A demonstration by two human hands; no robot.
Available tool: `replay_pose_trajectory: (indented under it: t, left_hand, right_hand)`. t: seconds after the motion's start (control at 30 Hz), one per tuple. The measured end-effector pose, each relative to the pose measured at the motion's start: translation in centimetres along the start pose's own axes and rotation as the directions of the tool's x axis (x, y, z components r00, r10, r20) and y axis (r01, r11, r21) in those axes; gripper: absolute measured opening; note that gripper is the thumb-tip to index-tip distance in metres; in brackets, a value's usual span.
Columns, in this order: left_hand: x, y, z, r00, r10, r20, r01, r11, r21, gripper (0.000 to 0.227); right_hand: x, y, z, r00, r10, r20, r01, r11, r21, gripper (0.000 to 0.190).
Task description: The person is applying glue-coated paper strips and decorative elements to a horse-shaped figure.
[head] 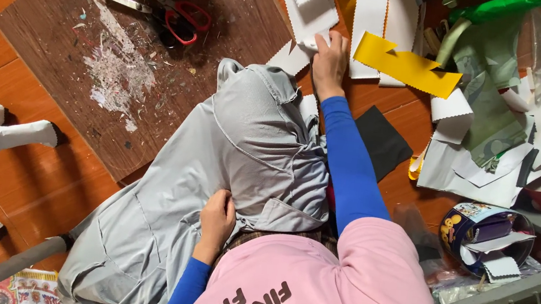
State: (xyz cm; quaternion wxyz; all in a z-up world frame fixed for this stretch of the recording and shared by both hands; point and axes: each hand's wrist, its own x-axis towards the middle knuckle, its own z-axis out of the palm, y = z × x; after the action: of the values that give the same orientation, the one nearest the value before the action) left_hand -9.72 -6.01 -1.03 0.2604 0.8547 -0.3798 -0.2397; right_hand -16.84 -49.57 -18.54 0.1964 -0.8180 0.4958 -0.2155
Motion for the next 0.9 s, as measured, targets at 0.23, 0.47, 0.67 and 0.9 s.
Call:
replay_pose_trajectory:
  t: [0.23, 0.47, 0.67, 0.9]
  left_hand:
    - [0.0, 0.0, -0.1, 1.000, 0.006, -0.002, -0.006, 1.000, 0.003, 0.010]
    - [0.3, 0.0, -0.1, 1.000, 0.010, 0.005, -0.010, 1.000, 0.010, 0.009]
    - [0.2, -0.2, 0.0, 1.000, -0.016, 0.014, 0.016, 1.000, 0.005, 0.009]
    - [-0.3, -0.2, 0.0, 1.000, 0.014, -0.007, -0.014, 1.000, 0.014, 0.008]
  right_hand:
    - [5.7, 4.6, 4.3, 0.985, -0.065, -0.157, 0.051, 0.994, -0.093, 0.034]
    - [5.4, 3.4, 0.0, 0.993, -0.074, -0.096, 0.054, 0.979, -0.199, 0.066]
    - [-0.1, -3.5, -4.9, 0.935, -0.188, 0.300, 0.248, 0.953, -0.174, 0.106]
    - [-2.0, -2.2, -3.4, 0.821, -0.543, 0.174, 0.552, 0.833, -0.006, 0.022]
